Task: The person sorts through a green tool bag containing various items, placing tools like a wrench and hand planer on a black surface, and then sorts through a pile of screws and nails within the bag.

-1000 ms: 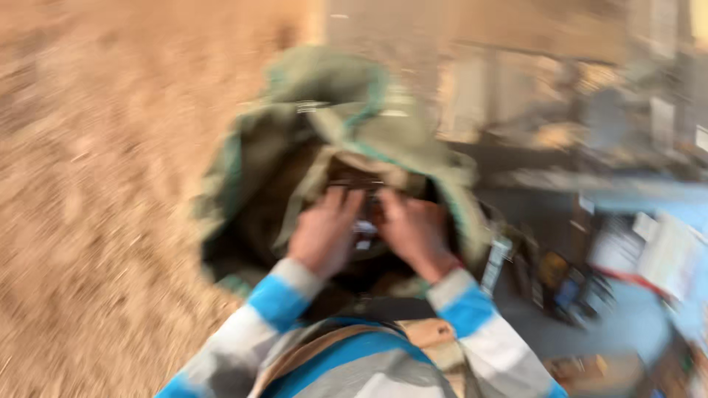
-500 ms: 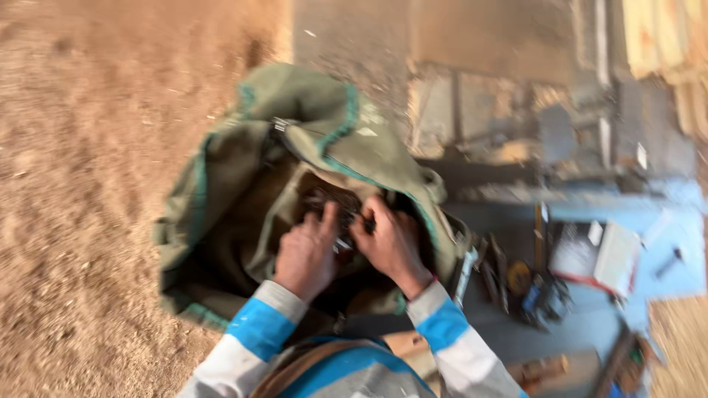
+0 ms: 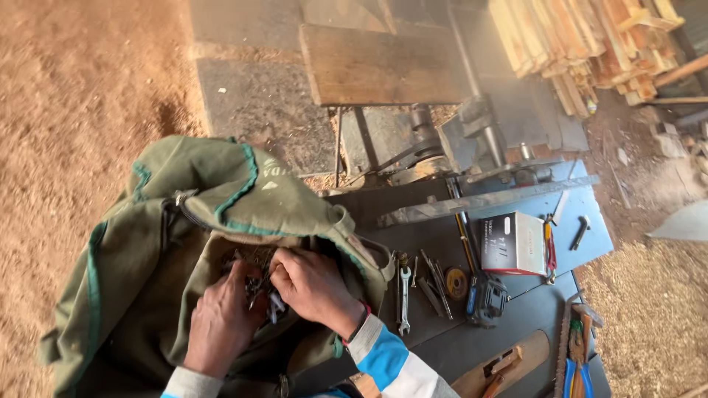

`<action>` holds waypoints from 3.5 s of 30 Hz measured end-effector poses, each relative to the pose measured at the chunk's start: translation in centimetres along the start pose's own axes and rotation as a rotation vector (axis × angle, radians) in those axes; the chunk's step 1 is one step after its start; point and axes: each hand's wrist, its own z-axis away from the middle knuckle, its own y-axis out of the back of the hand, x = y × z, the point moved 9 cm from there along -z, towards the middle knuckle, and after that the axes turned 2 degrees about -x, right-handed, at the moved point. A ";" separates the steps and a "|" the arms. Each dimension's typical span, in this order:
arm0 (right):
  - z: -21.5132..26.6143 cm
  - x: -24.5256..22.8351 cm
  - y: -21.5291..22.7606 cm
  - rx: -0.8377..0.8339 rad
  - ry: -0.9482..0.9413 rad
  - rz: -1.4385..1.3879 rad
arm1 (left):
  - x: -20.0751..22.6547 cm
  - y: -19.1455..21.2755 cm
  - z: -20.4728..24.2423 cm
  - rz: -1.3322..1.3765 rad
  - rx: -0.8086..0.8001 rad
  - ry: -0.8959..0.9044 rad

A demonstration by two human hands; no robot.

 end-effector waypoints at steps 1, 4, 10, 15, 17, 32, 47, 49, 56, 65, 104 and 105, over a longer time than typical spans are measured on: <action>0.2 0.1 -0.6 -0.052 -0.029 0.074 | 0.3 0.4 0.2 -0.019 0.045 -0.038; 0.8 -0.1 -0.8 -0.151 -0.090 0.150 | 0.2 1.3 0.5 -0.039 0.104 -0.031; 1.7 -1.6 -1.2 -0.287 -0.049 0.216 | -0.4 2.0 0.5 0.163 0.014 0.116; 1.5 -0.9 -1.9 -0.313 0.020 0.245 | -0.7 1.6 0.4 0.178 0.011 0.102; 0.8 -1.8 -1.8 -0.301 0.116 0.167 | 0.0 2.6 0.5 0.240 0.117 -0.045; 1.1 2.4 -3.6 -0.219 -0.029 -0.471 | -2.5 1.9 1.7 0.236 0.142 0.036; 1.8 11.1 -3.2 -0.131 -0.211 -0.876 | 1.8 0.8 -0.8 0.198 0.046 -0.006; 1.2 10.0 -2.6 -0.146 -0.128 -0.885 | 1.0 0.9 -0.9 0.139 0.000 0.091; 1.7 9.4 -2.0 -0.151 -0.139 -0.892 | 4.0 2.6 -0.9 -0.184 0.027 -0.054; 1.4 10.0 -3.3 -0.105 -0.105 -0.939 | 8.7 -0.9 -0.7 -0.365 0.033 -0.355; 6.8 4.6 5.7 0.128 -0.427 0.030 | 7.8 -3.3 -2.0 -0.284 -0.185 -0.323; 6.8 4.2 6.0 0.175 -0.394 0.051 | 7.9 -3.2 -2.0 -0.281 -0.183 -0.326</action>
